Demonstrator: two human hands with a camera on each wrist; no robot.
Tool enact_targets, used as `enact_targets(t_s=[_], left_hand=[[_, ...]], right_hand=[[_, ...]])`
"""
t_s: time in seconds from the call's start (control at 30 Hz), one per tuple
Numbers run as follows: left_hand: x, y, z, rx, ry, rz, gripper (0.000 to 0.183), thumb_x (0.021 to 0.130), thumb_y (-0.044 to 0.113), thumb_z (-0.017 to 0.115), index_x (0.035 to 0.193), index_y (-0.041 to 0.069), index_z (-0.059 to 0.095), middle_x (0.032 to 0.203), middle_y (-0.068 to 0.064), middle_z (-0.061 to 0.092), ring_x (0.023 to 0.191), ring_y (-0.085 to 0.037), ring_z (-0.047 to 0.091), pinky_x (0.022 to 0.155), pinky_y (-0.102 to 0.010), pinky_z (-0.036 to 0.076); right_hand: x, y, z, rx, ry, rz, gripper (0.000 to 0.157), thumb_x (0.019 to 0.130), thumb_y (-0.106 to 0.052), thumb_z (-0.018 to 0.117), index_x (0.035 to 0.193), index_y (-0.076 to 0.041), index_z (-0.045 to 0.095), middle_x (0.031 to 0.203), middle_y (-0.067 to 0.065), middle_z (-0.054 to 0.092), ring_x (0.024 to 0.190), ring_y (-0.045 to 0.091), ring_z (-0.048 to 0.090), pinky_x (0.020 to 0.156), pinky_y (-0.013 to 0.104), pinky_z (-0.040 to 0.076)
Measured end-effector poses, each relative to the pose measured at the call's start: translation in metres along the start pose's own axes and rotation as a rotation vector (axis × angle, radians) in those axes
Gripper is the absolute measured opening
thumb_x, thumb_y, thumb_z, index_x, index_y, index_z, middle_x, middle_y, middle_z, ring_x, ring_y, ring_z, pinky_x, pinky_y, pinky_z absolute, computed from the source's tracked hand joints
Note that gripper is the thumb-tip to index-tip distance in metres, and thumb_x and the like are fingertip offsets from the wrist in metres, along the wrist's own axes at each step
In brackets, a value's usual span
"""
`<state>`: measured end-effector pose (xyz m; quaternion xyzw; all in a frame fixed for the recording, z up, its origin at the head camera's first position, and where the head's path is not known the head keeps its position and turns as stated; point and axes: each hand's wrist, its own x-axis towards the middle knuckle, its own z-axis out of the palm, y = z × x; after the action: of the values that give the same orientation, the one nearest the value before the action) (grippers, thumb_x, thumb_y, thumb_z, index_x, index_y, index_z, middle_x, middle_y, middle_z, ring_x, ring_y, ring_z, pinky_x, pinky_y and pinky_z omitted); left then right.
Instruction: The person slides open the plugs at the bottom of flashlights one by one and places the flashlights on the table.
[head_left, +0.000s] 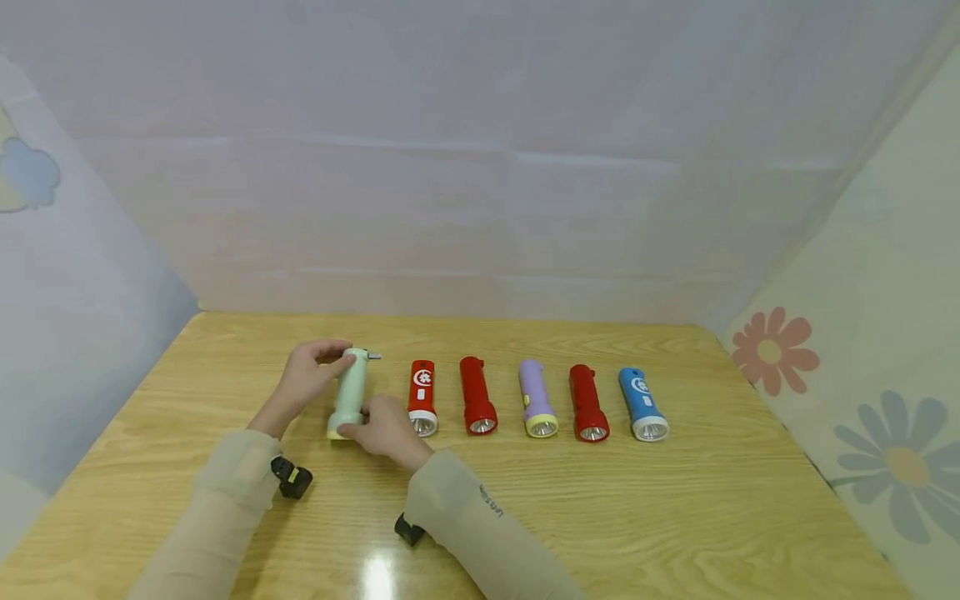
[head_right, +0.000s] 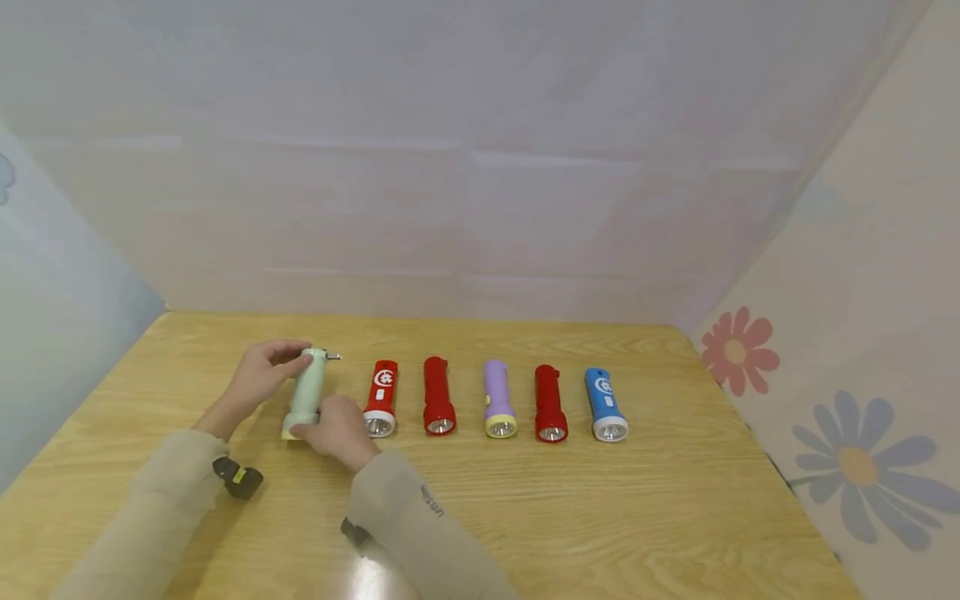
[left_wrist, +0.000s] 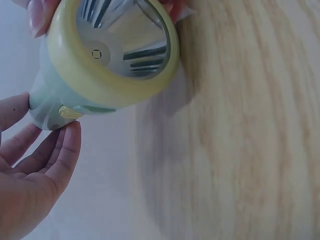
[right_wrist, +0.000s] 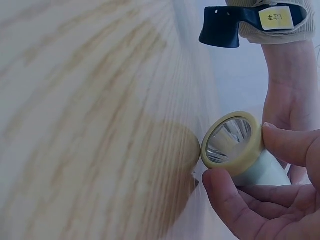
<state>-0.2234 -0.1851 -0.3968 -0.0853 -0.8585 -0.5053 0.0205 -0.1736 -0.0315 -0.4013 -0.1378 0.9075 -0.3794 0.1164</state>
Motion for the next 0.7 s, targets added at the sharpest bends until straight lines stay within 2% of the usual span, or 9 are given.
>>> enact_targets(t_s=[0.2,0.43,0.7], left_hand=[[0.0018,0.0006,0.0029,0.0,-0.019,-0.026,0.04,0.094,0.02,0.054,0.123,-0.008,0.052,0.118,-0.024,0.056,0.108,-0.036,0.053,0.085,-0.043,0.047],[0.005,0.0023,0.0049,-0.005,-0.02,-0.033,0.041,0.094,0.02,0.053,0.123,-0.01,0.051,0.118,-0.026,0.055,0.107,-0.037,0.053,0.086,-0.042,0.047],[0.0085,-0.003,0.0072,0.011,-0.046,-0.064,0.042,0.094,0.018,0.052,0.125,-0.011,0.049,0.121,-0.028,0.053,0.11,-0.039,0.051,0.089,-0.045,0.044]], right_hand=[[0.0005,0.0028,-0.0006,0.033,-0.005,0.027,0.023,0.083,-0.027,0.069,0.074,-0.006,0.065,0.053,-0.004,0.046,0.046,0.009,0.039,0.043,0.02,0.032],[0.0016,0.0032,-0.0036,0.047,0.009,0.029,0.03,0.083,-0.028,0.069,0.063,-0.009,0.058,0.05,-0.004,0.042,0.043,0.009,0.037,0.04,0.02,0.03],[0.0015,0.0051,-0.0034,0.07,0.018,0.026,0.037,0.084,-0.028,0.068,0.056,-0.009,0.054,0.045,-0.005,0.036,0.039,0.008,0.033,0.038,0.019,0.026]])
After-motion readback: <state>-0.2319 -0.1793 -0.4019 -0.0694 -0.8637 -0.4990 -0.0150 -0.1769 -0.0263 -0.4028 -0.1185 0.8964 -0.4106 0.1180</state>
